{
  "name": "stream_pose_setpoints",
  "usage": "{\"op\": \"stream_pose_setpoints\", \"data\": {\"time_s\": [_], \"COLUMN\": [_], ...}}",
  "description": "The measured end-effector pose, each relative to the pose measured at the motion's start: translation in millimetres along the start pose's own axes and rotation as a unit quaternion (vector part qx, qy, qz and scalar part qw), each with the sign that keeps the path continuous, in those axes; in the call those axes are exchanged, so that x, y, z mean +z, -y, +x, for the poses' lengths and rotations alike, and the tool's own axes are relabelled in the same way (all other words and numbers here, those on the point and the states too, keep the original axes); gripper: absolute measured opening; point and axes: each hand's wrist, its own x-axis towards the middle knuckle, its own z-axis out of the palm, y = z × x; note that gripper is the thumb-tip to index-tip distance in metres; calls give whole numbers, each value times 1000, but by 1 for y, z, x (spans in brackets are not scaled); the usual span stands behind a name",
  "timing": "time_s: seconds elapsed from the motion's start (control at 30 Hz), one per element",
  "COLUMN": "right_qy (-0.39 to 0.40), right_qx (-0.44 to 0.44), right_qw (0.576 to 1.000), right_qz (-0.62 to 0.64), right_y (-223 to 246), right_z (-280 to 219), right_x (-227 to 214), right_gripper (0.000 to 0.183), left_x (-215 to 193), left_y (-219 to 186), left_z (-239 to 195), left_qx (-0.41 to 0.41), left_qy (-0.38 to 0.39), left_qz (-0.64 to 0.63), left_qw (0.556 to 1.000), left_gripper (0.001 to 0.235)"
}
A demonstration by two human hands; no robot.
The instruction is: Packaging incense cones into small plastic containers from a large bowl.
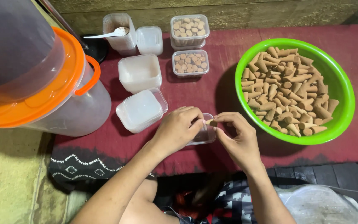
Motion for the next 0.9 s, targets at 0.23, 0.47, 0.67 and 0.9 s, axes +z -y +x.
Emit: {"op": "stream_pose_setpoints", "data": {"time_s": [0.23,0.47,0.67,0.9], "right_qy": [33,68,110,159], "right_qx": [10,-58,-61,-59], "right_qw": [999,989,983,968], "right_qz": [-18,-118,-132,-185], "right_y": [1,-4,-19,-5], "right_z": [8,14,17,21], "right_x": [2,5,7,8], "right_gripper": [29,23,19,31], "left_x": [6,-2,-15,-14], "left_y": [17,9,16,32], "left_z": [8,9,7,0], "left_qx": [15,17,21,39], "left_qy": [10,13,-16,-3], "left_qz": [64,63,94,141], "left_qw": [998,998,995,989], "left_gripper": [11,13,11,10]}}
